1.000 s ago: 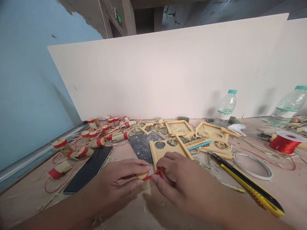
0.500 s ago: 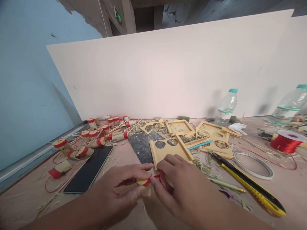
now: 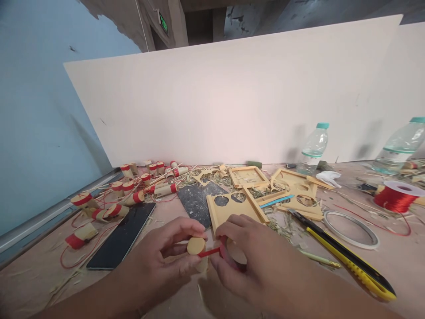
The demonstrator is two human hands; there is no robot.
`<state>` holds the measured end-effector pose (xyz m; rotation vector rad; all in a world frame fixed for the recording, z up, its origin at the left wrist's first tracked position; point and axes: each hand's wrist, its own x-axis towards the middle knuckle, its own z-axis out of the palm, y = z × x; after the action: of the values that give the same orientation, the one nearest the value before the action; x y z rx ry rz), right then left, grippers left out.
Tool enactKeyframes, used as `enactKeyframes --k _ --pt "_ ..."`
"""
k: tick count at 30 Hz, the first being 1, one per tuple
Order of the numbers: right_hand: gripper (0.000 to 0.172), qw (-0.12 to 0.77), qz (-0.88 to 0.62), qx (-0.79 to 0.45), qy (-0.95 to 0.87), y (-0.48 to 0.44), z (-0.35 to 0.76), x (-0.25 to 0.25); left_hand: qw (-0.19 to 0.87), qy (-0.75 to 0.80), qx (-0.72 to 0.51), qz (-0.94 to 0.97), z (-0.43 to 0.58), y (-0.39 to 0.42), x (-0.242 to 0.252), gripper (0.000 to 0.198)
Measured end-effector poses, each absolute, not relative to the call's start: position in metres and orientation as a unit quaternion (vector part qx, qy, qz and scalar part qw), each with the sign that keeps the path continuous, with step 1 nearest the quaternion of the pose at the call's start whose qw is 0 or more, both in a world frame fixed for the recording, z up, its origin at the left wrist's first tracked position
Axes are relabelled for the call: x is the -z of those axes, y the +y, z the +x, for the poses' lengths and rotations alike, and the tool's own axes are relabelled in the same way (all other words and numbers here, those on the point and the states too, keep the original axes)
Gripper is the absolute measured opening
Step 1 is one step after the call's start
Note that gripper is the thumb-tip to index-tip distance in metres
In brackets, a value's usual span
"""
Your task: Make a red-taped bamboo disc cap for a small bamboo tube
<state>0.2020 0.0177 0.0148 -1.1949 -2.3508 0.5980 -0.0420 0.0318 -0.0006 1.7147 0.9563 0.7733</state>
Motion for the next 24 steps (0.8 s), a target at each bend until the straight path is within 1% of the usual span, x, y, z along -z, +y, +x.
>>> enactKeyframes --k 4,9,15,17,22,24 --pt "0.015 0.226 -0.457 -0.212 -0.834 0.0214 0.1981 -0.0132 0.493 0.388 -0.309 0.715 -0.0414 0.0325 -0.0013 0.028" --pt "0.021 0.196 -0.492 -0.165 -0.832 0.0194 0.1963 -0.013 0.509 0.387 -0.294 0.71 -0.042 0.0362 -0.002 0.027" --pt "0.021 0.194 -0.498 -0.154 -0.831 0.0185 0.1948 -0.0084 0.52 0.362 -0.273 0.724 -0.0457 0.0397 -0.0046 0.033" --pt "0.022 0.192 -0.5 -0.155 -0.83 0.018 0.193 -0.007 0.497 0.361 -0.268 0.742 -0.0462 0.0388 -0.0058 0.032" --pt "0.02 0.204 -0.493 -0.131 -0.835 0.0133 0.1927 -0.0058 0.4 0.351 -0.278 0.8 -0.0476 0.0372 0.0011 0.022" --pt "0.02 0.209 -0.488 -0.12 -0.839 0.0119 0.1931 -0.0057 0.38 0.344 -0.277 0.813 -0.0479 0.0375 0.0038 0.018"
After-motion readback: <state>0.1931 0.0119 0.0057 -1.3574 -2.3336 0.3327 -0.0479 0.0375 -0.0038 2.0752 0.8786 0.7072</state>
